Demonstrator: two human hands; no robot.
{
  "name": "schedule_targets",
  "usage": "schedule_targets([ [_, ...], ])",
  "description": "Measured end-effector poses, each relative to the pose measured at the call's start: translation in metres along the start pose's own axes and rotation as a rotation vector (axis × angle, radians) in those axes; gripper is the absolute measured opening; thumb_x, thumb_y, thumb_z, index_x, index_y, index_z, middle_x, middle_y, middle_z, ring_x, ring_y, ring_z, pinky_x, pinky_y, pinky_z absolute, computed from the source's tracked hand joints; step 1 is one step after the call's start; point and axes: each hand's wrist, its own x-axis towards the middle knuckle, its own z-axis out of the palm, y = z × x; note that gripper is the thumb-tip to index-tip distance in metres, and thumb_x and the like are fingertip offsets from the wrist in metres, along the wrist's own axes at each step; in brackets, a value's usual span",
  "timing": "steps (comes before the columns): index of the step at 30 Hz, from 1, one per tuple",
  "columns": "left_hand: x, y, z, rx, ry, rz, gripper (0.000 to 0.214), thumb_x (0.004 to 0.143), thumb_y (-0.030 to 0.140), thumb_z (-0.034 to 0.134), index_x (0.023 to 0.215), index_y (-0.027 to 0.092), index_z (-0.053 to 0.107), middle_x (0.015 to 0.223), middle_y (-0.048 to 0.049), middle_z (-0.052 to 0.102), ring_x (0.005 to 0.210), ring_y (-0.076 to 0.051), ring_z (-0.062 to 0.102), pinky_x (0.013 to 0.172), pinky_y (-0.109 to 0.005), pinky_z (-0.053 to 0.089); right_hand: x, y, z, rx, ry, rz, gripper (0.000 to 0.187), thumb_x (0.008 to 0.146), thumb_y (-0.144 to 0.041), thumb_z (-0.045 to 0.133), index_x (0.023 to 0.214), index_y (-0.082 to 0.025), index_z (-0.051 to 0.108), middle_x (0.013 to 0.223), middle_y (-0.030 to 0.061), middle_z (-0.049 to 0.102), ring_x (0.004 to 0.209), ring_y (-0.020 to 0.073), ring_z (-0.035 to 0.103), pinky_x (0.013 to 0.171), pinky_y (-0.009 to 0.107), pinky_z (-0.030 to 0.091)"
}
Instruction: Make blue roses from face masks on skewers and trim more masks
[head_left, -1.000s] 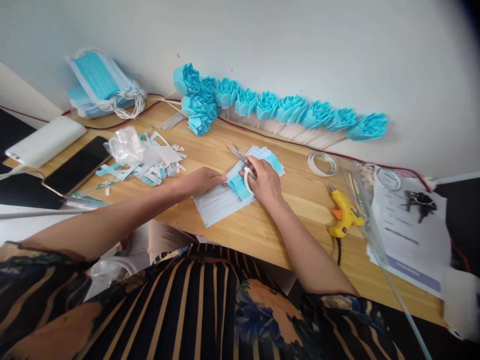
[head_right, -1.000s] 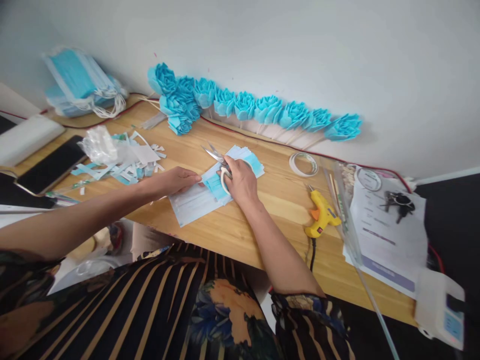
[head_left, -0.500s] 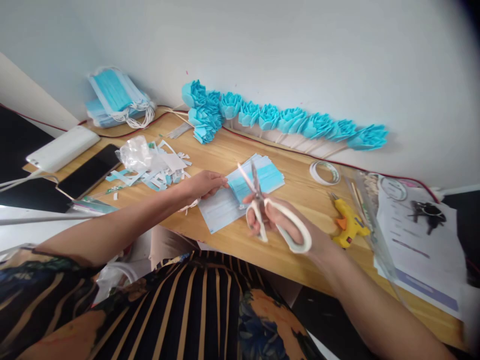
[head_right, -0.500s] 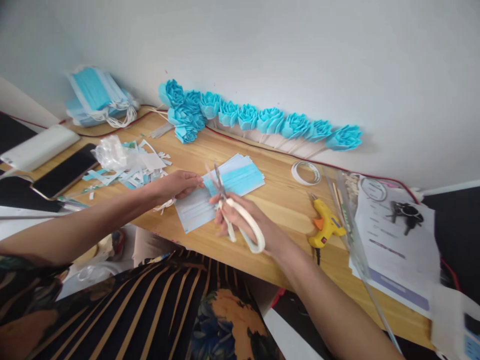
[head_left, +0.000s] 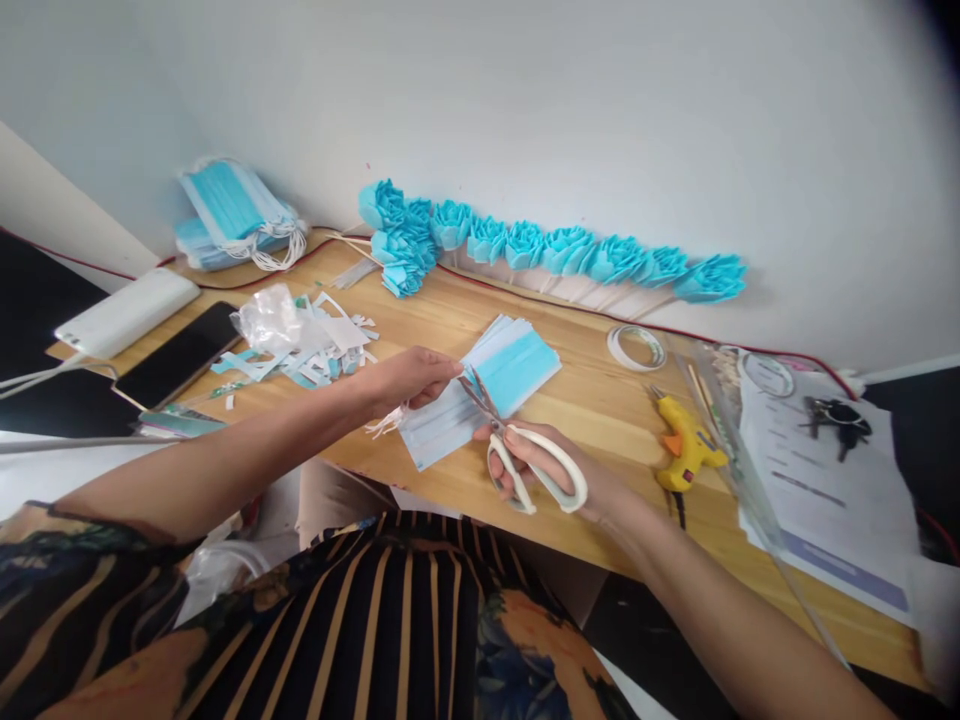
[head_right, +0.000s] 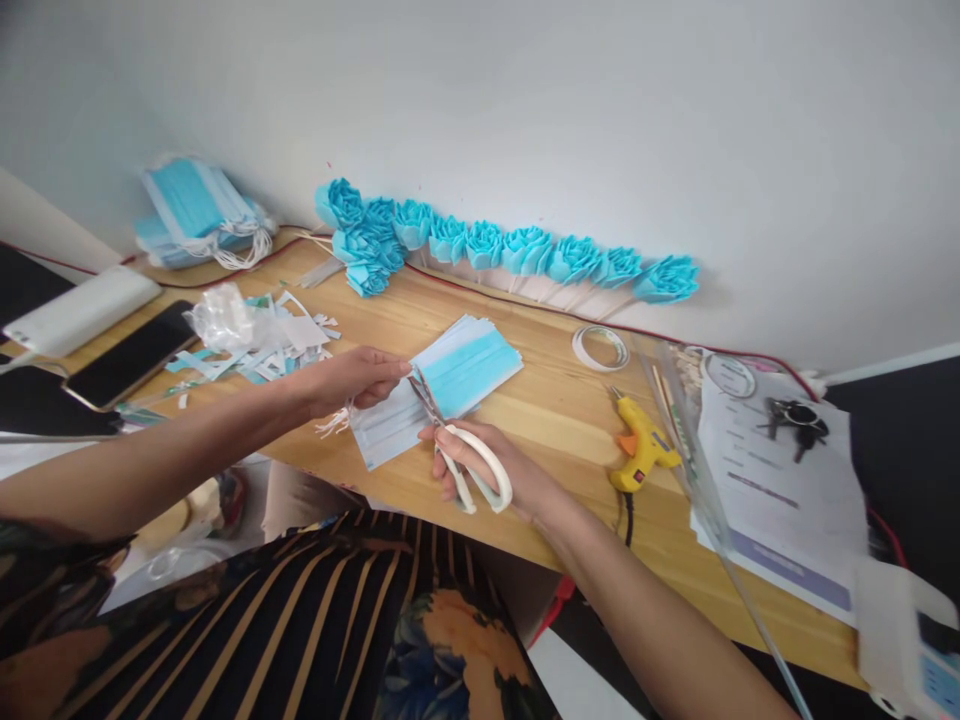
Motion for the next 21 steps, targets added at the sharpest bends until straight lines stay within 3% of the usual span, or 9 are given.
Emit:
schedule_targets([
  [8, -0.002, 0.002, 0.002, 0.024, -0.059, 0.007, 0.044, 0.084, 0.053, 0.071, 0.078, 0.019, 0.045, 0.054, 0.0105, 0.031, 0.044, -0.004, 0.021, 0.042, -0.019, 0.015, 0.004, 0.003, -0.006, -0.020, -0.026, -0.065, 0.063, 0.082, -0.067, 0.070, 0.115, -0.014, 0.065, 0.077, 0.0008, 0.064, 0.060, 0.0105, 0.062, 0.054, 0.023, 0.052],
  [14, -0.003, 0.009, 0.009, 0.012, -0.170, -0.038, 0.042, 0.086, 0.055, 0.068, 0.089, 0.017, 0.051, 0.054, 0.0116, 0.027, 0.045, -0.006, 0.017, 0.043, -0.020, 0.013, 0.004, 0.005, -0.010, -0.061, -0.052, -0.117, 0.066, 0.081, -0.070, 0.068, 0.116, -0.014, 0.065, 0.077, 0.0003, 0.062, 0.058, 0.0104, 0.060, 0.050, 0.022, 0.048],
  [21, -0.009, 0.020, 0.017, 0.021, -0.186, -0.011, 0.045, 0.086, 0.057, 0.068, 0.096, 0.017, 0.050, 0.057, 0.0110, 0.028, 0.049, -0.006, 0.019, 0.045, -0.019, 0.015, 0.006, 0.006, -0.015, -0.039, -0.089, -0.208, 0.063, 0.083, -0.066, 0.069, 0.116, -0.013, 0.064, 0.071, -0.0017, 0.059, 0.053, 0.0092, 0.056, 0.047, 0.022, 0.045],
])
